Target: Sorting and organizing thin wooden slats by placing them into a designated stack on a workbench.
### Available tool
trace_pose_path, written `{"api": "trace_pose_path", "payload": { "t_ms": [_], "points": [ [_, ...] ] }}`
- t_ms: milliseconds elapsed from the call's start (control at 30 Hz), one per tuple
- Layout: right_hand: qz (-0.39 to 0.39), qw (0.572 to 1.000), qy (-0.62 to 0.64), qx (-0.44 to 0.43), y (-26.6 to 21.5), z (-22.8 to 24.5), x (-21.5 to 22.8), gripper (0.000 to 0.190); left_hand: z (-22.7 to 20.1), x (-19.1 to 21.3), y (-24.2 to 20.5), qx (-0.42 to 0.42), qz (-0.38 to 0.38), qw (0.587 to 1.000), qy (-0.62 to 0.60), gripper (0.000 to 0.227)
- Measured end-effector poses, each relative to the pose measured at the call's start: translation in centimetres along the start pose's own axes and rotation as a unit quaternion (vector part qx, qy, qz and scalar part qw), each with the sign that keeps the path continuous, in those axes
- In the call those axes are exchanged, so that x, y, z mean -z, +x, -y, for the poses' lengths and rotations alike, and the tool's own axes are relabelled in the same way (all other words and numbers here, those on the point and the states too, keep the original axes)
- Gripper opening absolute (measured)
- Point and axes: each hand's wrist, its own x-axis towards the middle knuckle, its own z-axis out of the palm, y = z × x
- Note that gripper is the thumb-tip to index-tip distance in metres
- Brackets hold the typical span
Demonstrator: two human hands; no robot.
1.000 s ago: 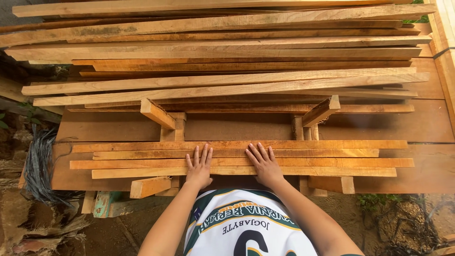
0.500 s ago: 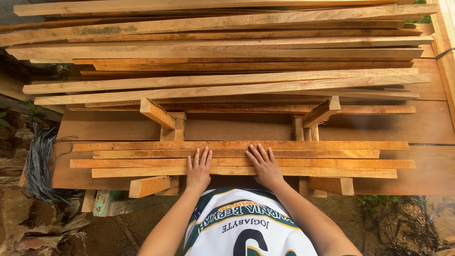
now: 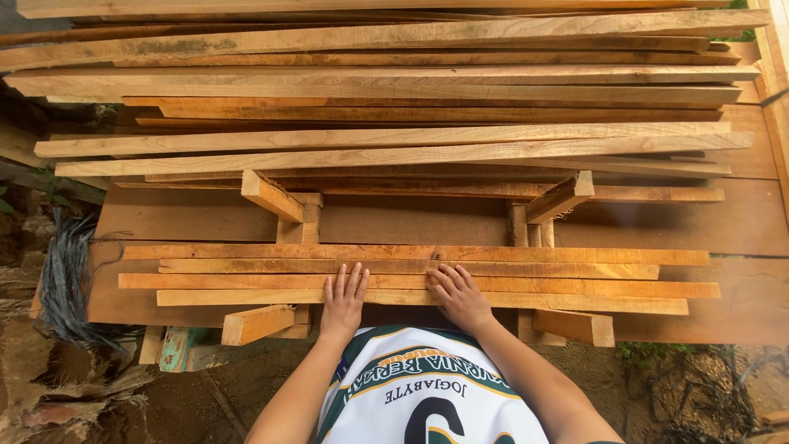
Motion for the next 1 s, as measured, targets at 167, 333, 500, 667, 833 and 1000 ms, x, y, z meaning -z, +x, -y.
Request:
{"api": "trace_pose_path", "payload": {
  "t_ms": [167, 333, 500, 667, 833, 1000],
  "points": [
    [0.021, 1.000, 0.007, 0.019, 0.2, 0.2, 1.5, 0.057, 0.4, 1.2, 0.2, 0.014, 0.063, 0.996, -0.069, 0.091],
    [0.106, 0.994, 0.000, 0.002, 0.8, 0.6, 2.2, 0.083, 0.9, 4.8, 1.0, 0.043, 0.139, 0.971, -0.191, 0.097],
    [0.122, 0.977, 0.027, -0.174, 1.4, -0.5, 1.0, 0.096, 0.4, 4.6, 1.0, 0.050, 0.168, 0.969, -0.176, 0.089],
    [0.153, 0.962, 0.037, -0.222, 1.9, -0.1, 0.8, 0.097, 0.2, 4.7, 1.0, 0.032, 0.191, 0.970, -0.146, 0.086],
    [0.163, 0.956, 0.045, -0.240, 2.0, -0.2, 0.5, 0.099, 0.3, 6.0, 1.5, 0.037, 0.235, 0.955, -0.178, 0.087],
    [0.144, 0.958, 0.039, -0.243, 2.0, -0.1, 0.5, 0.100, 0.4, 7.1, 2.1, 0.039, 0.282, 0.941, -0.182, 0.083]
  ]
}}
